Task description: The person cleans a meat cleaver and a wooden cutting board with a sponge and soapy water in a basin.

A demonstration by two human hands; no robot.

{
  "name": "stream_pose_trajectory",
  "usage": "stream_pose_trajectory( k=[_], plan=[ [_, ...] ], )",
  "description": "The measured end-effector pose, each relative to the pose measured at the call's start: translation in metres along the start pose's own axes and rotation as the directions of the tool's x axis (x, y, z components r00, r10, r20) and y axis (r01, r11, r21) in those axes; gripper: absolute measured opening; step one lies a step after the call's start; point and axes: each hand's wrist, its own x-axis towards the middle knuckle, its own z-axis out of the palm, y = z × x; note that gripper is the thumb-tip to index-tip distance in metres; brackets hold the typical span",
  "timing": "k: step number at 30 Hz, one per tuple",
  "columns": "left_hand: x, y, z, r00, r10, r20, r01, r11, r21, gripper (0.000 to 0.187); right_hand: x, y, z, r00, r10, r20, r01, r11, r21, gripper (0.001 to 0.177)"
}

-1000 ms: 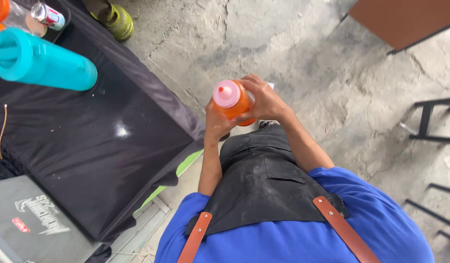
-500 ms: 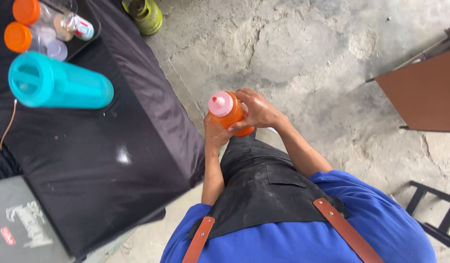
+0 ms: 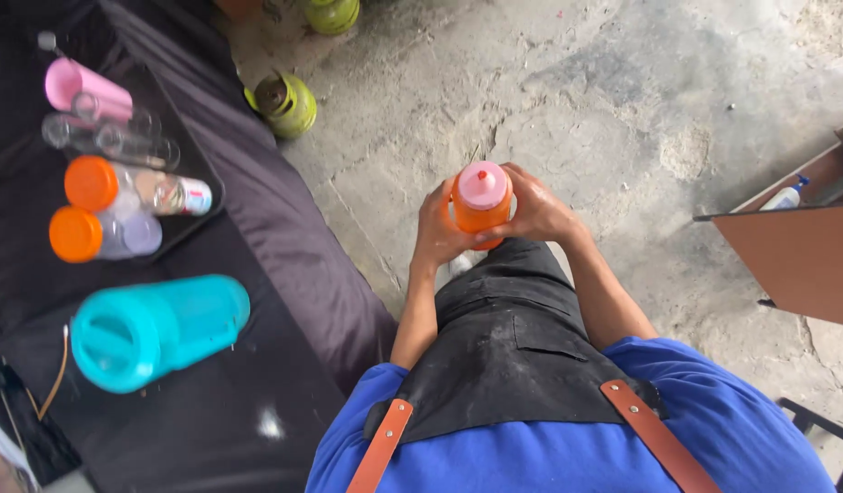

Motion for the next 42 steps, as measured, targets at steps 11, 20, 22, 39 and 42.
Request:
stream_pose_trajectory(
  k=[11,20,22,39,42],
  plan=[
    [0.222,-0.075,0.042,0.985,-0.149,0.093,0.158,0.983,-0.099,0.081,0.178,0.104,-0.117,0.993,-0.109,-0.043,0.108,0.994,-0.013,0.096],
    [0.401,-0.090,0.062,0.984,-0.179,0.013,0.179,0.974,-0.136,0.093,0.337,0.141,-0.238,0.998,-0.060,0.018,0.061,0.997,-0.041,0.091],
    [0.436,-0.099,0.072,0.985,-0.169,0.030,0.172,0.974,-0.147,0.095,0.362,0.163,-0.255,0.993,-0.113,-0.026,0.112,0.993,-0.035,0.091],
    [0.827,-0.185,0.119,0.943,0.215,0.253,-0.213,0.976,-0.035,0.090,0.602,0.323,-0.431,0.826,-0.087,-0.556,0.037,0.994,-0.101,0.088],
    [0.856,-0.193,0.111,0.959,0.190,0.211,-0.186,0.982,-0.039,0.076,0.640,0.336,-0.461,0.730,-0.090,-0.678,-0.061,0.979,-0.195,0.087]
  ],
)
